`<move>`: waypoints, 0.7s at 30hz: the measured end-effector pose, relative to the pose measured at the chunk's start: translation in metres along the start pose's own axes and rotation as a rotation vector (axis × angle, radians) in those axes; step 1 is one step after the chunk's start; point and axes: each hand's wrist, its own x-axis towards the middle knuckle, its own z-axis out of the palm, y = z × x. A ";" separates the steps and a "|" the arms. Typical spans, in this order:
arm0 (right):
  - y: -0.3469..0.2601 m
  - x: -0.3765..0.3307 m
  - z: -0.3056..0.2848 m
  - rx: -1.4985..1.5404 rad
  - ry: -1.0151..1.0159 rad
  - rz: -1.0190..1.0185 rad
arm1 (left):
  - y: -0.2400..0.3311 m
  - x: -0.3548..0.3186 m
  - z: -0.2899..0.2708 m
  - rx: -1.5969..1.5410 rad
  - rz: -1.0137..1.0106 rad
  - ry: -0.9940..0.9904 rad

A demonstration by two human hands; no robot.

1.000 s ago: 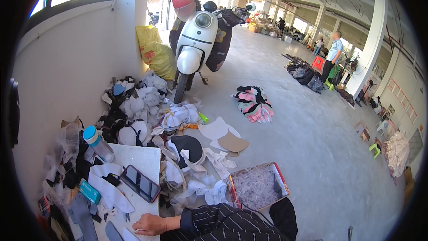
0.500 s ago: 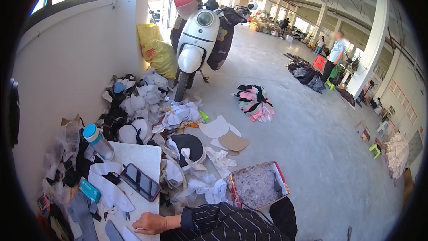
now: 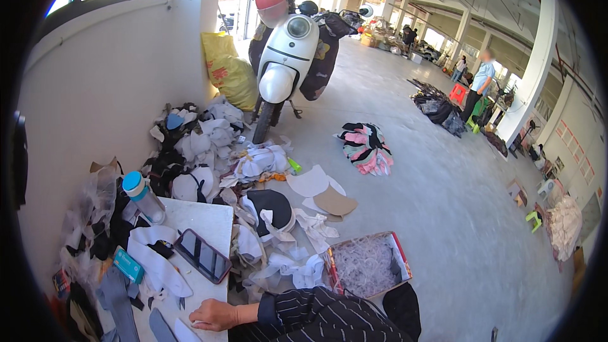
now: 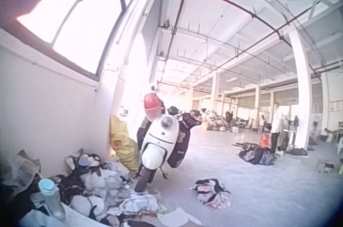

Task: The person folds a long strip of light blue fabric on a white table, repeatedly aligning and smoothing it by hand. The person handles the fabric strip one at a time, folding it into a compact shape.

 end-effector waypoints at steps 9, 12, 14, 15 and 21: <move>-0.001 0.001 -0.001 -0.002 -0.007 -0.004 | 0.001 0.001 -0.004 0.009 -0.019 -0.042; -0.002 0.002 -0.003 -0.010 -0.014 -0.003 | 0.001 0.001 -0.003 0.016 -0.016 -0.045; -0.002 0.001 -0.003 -0.013 -0.016 -0.004 | 0.003 0.001 -0.004 0.015 -0.015 -0.045; -0.002 0.001 -0.003 -0.013 -0.015 -0.005 | 0.004 0.001 -0.005 0.016 -0.015 -0.045; -0.002 0.001 -0.003 -0.017 -0.020 0.003 | 0.011 0.001 -0.012 0.005 -0.028 -0.043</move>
